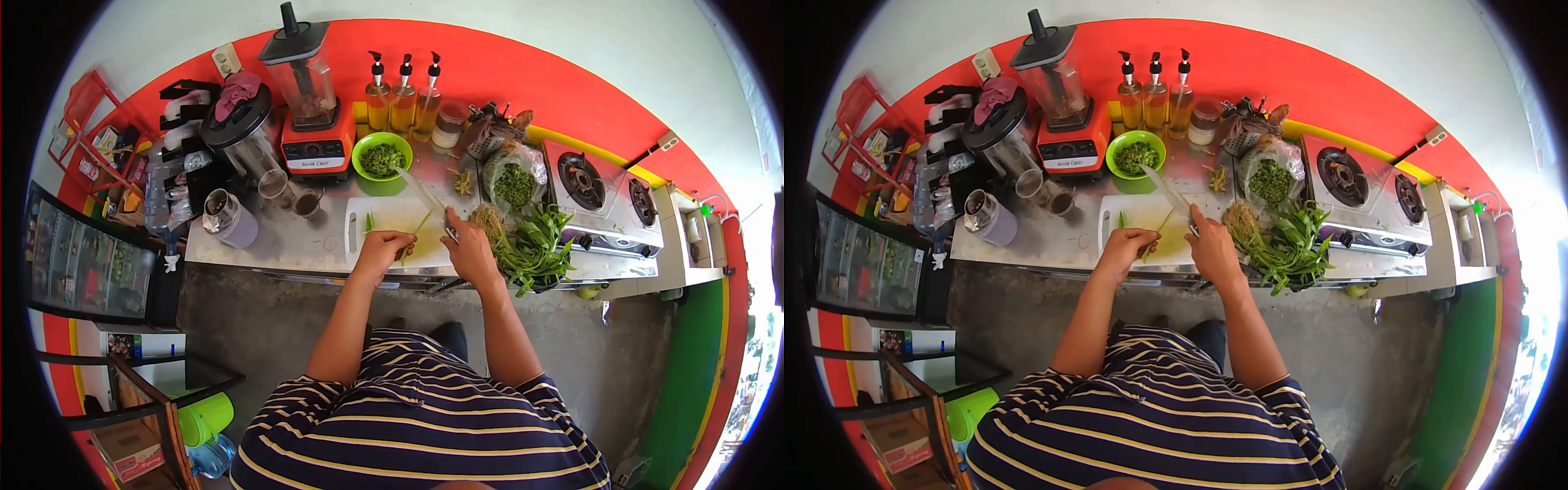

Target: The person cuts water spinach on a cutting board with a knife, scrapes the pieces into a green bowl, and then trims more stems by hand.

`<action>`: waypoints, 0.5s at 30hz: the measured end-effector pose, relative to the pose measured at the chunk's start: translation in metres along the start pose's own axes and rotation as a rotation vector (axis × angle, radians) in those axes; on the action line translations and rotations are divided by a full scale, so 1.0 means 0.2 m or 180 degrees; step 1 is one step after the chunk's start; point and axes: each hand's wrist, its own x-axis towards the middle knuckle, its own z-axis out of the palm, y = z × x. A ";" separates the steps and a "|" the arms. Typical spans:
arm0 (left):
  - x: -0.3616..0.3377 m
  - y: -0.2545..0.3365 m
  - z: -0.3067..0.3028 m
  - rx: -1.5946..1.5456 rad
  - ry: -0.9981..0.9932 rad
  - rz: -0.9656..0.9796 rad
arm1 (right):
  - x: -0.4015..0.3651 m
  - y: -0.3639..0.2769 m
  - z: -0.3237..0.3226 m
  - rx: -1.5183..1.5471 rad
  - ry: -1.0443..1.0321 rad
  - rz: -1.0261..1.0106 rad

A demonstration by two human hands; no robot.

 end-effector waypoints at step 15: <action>0.18 -0.53 -0.10 0.1579 0.1984 0.0258 | -0.18 0.41 0.08 0.0834 -0.0364 0.0718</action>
